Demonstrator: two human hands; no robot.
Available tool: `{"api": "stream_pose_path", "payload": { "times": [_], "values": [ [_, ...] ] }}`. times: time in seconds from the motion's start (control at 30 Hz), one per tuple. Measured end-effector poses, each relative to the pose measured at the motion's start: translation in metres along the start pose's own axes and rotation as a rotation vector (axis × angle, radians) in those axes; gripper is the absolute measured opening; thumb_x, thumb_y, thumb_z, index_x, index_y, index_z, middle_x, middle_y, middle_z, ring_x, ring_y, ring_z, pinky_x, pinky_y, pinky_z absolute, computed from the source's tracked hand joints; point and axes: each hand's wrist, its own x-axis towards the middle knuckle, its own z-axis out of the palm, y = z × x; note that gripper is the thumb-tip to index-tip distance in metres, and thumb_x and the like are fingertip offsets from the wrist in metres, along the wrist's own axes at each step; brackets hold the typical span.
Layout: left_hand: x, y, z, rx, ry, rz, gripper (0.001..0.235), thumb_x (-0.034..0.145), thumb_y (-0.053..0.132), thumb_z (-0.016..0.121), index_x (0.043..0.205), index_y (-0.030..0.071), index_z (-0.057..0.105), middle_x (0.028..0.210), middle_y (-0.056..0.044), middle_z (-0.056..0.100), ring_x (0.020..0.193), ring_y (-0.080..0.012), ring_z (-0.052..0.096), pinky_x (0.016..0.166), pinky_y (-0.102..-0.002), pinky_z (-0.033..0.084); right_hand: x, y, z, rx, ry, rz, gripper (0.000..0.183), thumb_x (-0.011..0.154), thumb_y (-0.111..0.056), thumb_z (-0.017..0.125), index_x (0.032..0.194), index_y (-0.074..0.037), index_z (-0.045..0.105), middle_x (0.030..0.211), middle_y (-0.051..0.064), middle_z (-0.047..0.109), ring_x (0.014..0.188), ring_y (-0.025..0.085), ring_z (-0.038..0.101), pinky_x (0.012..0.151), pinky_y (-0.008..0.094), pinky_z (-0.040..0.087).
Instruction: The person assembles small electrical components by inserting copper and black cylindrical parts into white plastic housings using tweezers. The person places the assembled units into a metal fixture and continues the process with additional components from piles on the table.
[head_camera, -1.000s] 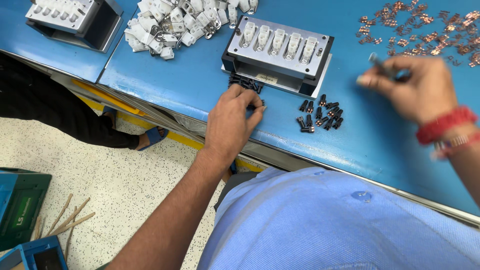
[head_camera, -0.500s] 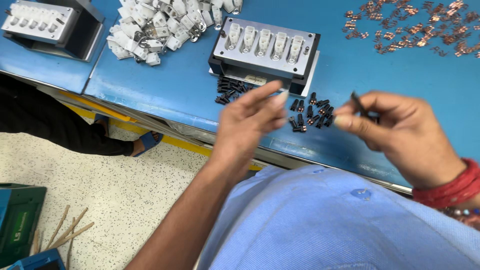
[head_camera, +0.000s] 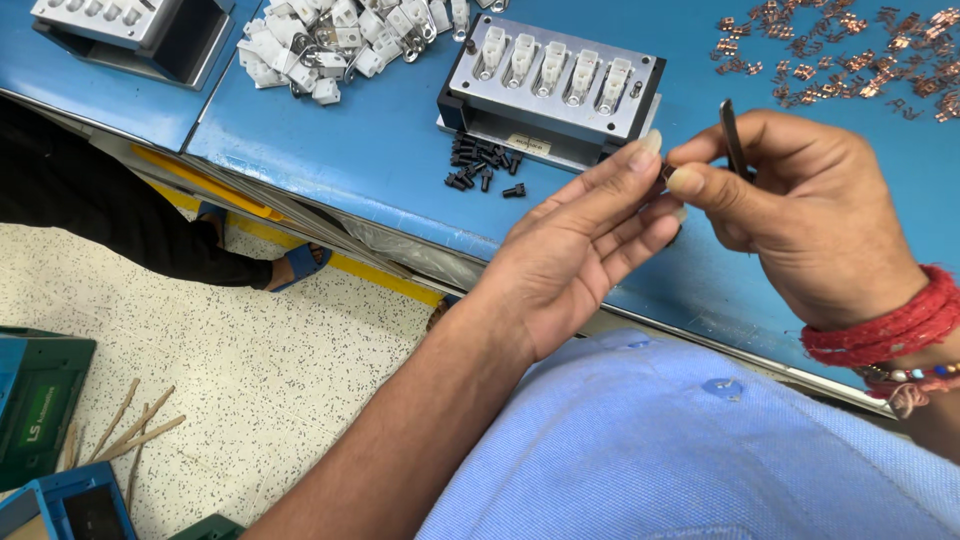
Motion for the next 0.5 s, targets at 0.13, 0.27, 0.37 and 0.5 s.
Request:
{"api": "stream_pose_path", "payload": {
  "times": [0.13,0.27,0.37,0.5],
  "values": [
    [-0.008,-0.008,-0.004,-0.04,-0.035,-0.079,0.045,0.094,0.031,0.074,0.13,0.006,0.061,0.112,-0.006,0.068,0.104,-0.0142,0.068,0.096,-0.03,0.058,-0.011,0.009,-0.005,0.15,-0.052,0.077,0.013,0.098,-0.01,0.07,0.108,-0.002,0.071,0.08,0.0,0.063,0.06,0.004,0.043,0.05,0.021,0.034],
    [-0.011,-0.017,-0.007,-0.021,0.009,-0.151,0.042,0.094,0.029,0.074,0.124,0.004,0.063,0.107,-0.008,0.07,0.101,-0.016,0.069,0.095,-0.03,0.06,-0.026,0.015,-0.006,0.058,-0.025,0.089,0.014,0.097,-0.008,0.07,0.109,0.0,0.071,0.086,0.003,0.066,0.062,0.006,0.046,0.052,0.021,0.037],
    [-0.01,-0.021,-0.01,0.158,0.062,-0.152,0.04,0.088,0.029,0.075,0.119,0.004,0.068,0.1,-0.007,0.072,0.092,-0.0145,0.071,0.087,-0.029,0.062,-0.034,0.018,-0.007,-0.087,-0.069,0.005,0.015,0.096,-0.006,0.07,0.109,0.002,0.07,0.096,0.005,0.07,0.082,0.008,0.061,0.072,0.023,0.051],
    [-0.013,-0.023,-0.019,0.464,0.045,-0.253,0.045,0.084,0.031,0.08,0.118,0.002,0.071,0.087,-0.009,0.071,0.074,-0.0137,0.068,0.072,-0.029,0.062,-0.042,0.019,-0.006,-0.126,-0.179,0.091,0.036,0.084,-0.005,0.071,0.119,0.0,0.069,0.104,0.006,0.076,0.097,0.013,0.072,0.086,0.028,0.061]
  ]
}}
